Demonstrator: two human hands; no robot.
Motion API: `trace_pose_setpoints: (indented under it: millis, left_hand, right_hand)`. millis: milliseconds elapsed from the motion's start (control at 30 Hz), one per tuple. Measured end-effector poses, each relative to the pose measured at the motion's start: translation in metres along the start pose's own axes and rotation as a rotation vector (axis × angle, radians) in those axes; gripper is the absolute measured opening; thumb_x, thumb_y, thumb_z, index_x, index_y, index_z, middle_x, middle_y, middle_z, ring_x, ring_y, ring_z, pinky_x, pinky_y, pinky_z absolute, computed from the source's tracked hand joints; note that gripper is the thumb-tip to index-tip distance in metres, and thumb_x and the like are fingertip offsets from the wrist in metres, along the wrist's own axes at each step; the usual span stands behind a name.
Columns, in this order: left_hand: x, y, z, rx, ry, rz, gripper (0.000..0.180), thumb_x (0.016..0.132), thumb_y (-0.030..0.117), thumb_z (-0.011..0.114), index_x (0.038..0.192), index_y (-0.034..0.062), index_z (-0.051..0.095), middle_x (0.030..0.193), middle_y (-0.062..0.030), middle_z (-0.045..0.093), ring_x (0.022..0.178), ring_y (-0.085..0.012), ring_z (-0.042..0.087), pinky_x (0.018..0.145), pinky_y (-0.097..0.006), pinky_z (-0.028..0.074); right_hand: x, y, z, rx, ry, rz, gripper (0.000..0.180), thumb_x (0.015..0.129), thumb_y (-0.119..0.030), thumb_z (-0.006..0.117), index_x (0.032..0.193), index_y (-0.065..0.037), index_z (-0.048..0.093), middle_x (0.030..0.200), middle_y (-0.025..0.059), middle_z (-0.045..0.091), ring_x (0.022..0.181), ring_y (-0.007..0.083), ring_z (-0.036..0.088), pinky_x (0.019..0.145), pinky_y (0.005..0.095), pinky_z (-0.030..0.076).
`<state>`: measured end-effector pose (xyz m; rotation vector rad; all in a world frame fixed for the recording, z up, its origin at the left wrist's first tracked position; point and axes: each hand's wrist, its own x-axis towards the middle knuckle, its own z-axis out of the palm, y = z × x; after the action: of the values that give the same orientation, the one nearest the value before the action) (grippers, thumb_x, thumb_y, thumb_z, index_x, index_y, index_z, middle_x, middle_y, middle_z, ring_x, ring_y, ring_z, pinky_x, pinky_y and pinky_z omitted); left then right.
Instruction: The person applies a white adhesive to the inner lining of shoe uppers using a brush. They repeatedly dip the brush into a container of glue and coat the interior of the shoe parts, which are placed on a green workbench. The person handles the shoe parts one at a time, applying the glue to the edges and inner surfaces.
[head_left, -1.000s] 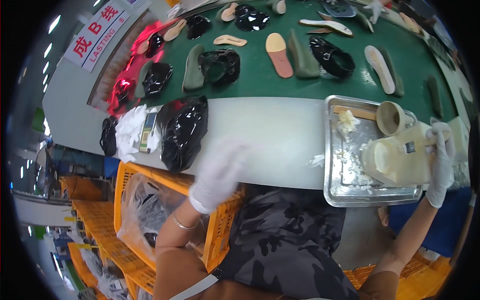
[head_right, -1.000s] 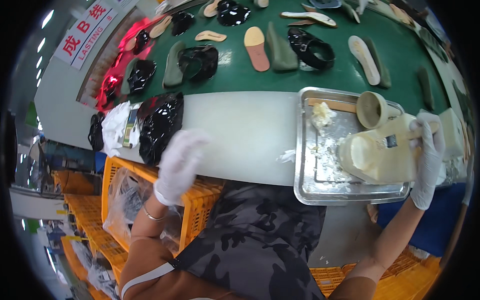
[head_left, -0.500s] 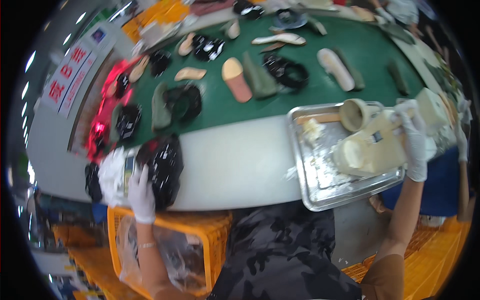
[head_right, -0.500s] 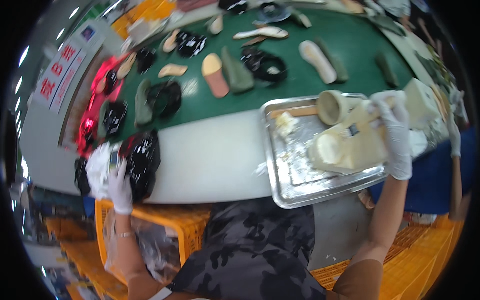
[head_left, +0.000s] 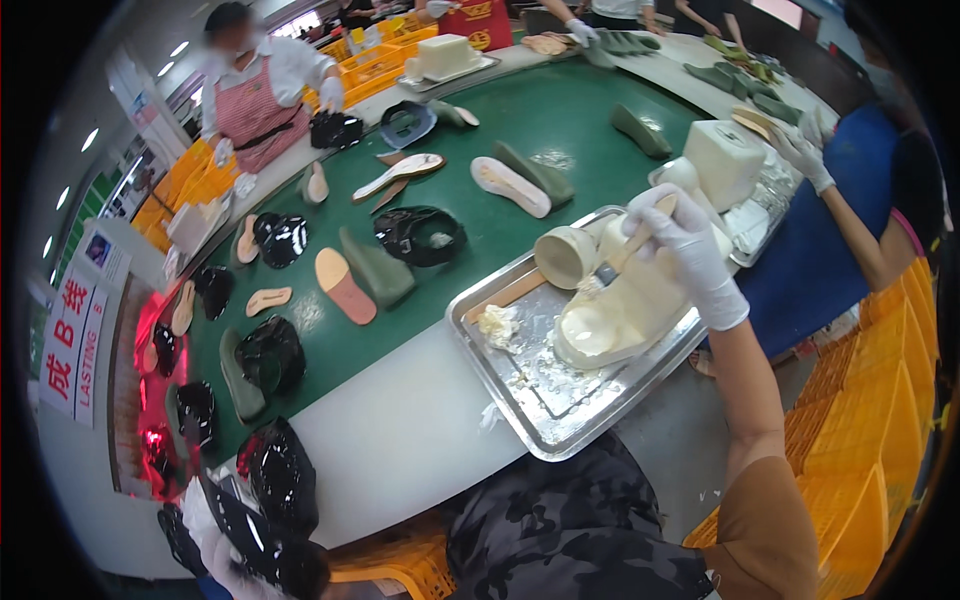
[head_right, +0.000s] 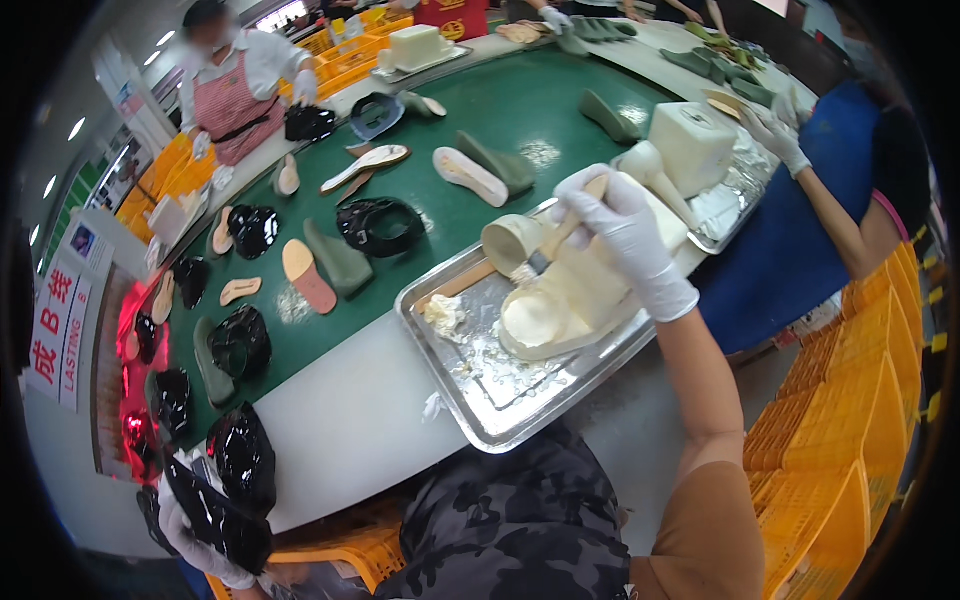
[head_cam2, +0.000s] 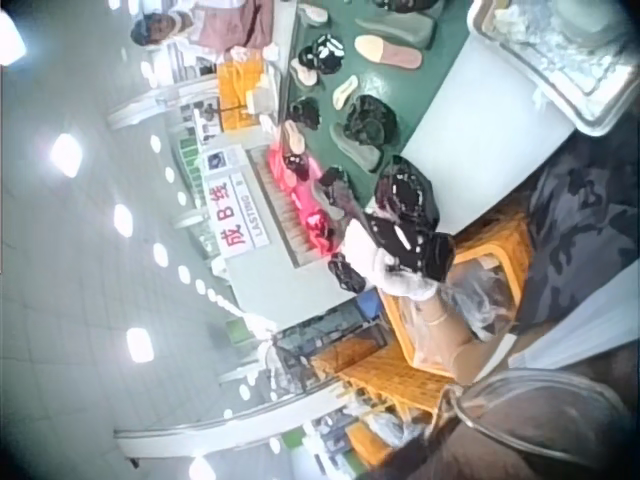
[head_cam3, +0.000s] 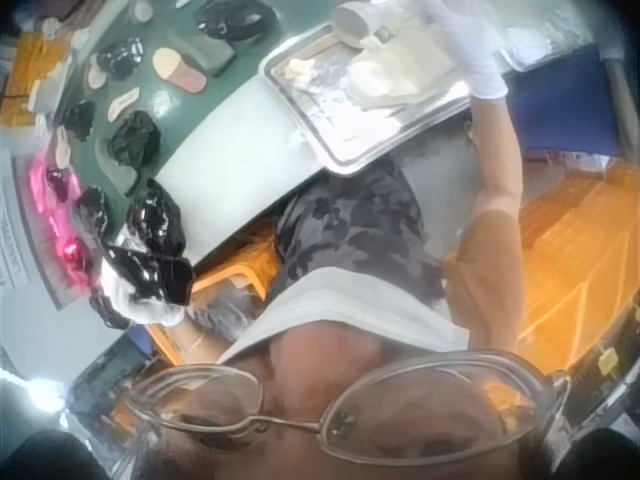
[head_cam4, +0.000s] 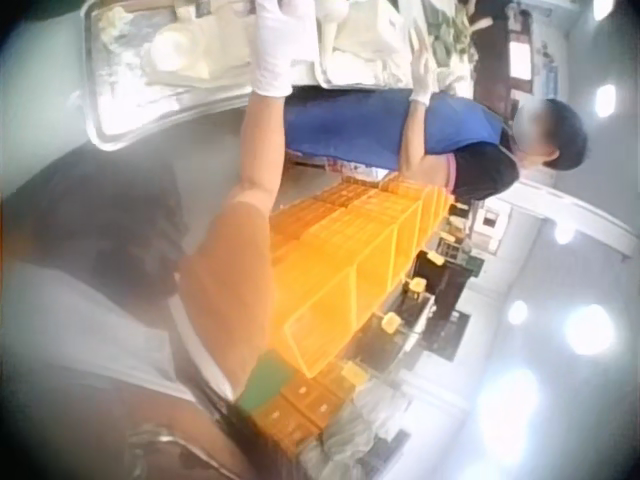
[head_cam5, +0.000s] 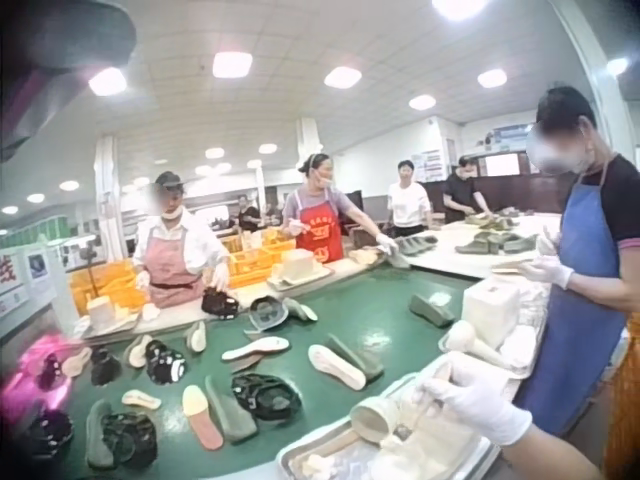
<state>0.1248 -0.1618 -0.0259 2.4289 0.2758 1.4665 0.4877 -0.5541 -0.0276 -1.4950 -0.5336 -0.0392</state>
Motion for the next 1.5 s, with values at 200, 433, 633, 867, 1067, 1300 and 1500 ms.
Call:
trace_pose_setpoints:
  millis: [200,433,633,867,1067,1300,1500]
  left_hand:
    - [0.007,0.032,0.072,-0.497,-0.131,-0.758,0.023,0.089,0.02,0.04,0.089,0.001,0.052,0.082,-0.0074,0.059,0.052,-0.0077,0.048,0.051,-0.018,0.04]
    - [-0.043,0.055,0.14,-1.044,-0.714,-1.064,0.03,0.092,0.029,0.039,0.079,0.0026,0.047,0.076,-0.0142,0.055,0.059,-0.018,0.051,0.053,-0.025,0.041]
    - [-0.053,0.051,0.15,-1.228,-0.836,-1.002,0.027,0.09,0.023,0.047,0.075,0.001,0.044,0.076,-0.0116,0.055,0.061,-0.0167,0.053,0.052,-0.024,0.044]
    - [-0.033,0.074,0.17,-1.066,-0.709,-0.857,0.056,0.096,0.045,0.023,0.095,-0.0034,0.05,0.055,-0.0012,0.039,0.033,-0.009,0.03,0.031,-0.02,0.026]
    - [0.002,0.083,0.169,-1.078,-0.665,-1.269,0.058,0.091,0.057,0.026,0.11,0.0067,0.047,0.05,0.005,0.025,0.029,-0.0078,0.023,0.023,-0.022,0.021]
    - [0.015,0.08,0.183,-1.485,-0.821,-1.531,0.042,0.094,0.05,0.029,0.087,0.0101,0.041,0.047,0.0061,0.024,0.03,-0.0045,0.026,0.023,-0.018,0.016]
    - [-0.018,0.109,0.216,-1.373,-1.054,-1.9,0.061,0.096,0.049,0.019,0.09,-0.0023,0.051,0.048,-0.0007,0.041,0.028,-0.0088,0.029,0.026,-0.02,0.024]
  right_hand:
    - [-0.055,0.017,0.022,-0.523,-0.078,-0.238,0.011,0.086,-0.011,0.058,0.097,-0.008,0.057,0.091,0.0035,0.063,0.078,0.0141,0.062,0.064,0.0244,0.05]
    - [-0.084,0.034,0.036,-0.944,-0.138,-0.474,0.028,0.073,-0.008,0.059,0.101,-0.012,0.055,0.093,0.005,0.062,0.081,0.0231,0.061,0.067,0.0309,0.05]
    - [-0.088,0.038,0.04,-0.776,-0.219,-0.379,0.027,0.075,-0.006,0.059,0.101,-0.01,0.055,0.091,0.0057,0.06,0.081,0.0234,0.061,0.07,0.0315,0.05]
    - [-0.082,0.045,0.039,-0.308,0.015,-0.131,0.011,0.088,-0.008,0.051,0.098,-0.003,0.055,0.086,0.0053,0.062,0.074,0.0139,0.061,0.07,0.0266,0.049]
    - [-0.083,0.043,0.036,-0.162,0.055,-0.05,0.014,0.093,-0.014,0.047,0.099,-0.003,0.054,0.085,0.0018,0.06,0.076,0.0058,0.056,0.066,0.0198,0.047]
    - [-0.075,0.04,0.038,-0.116,0.094,-0.179,0.016,0.094,-0.013,0.045,0.1,-0.002,0.054,0.088,0.0027,0.061,0.074,0.0037,0.053,0.063,0.0168,0.044]
    - [-0.063,0.033,0.035,-0.093,-0.081,-0.207,0.019,0.093,-0.019,0.047,0.099,-0.002,0.051,0.089,0.0084,0.061,0.075,0.0106,0.058,0.064,0.0209,0.046]
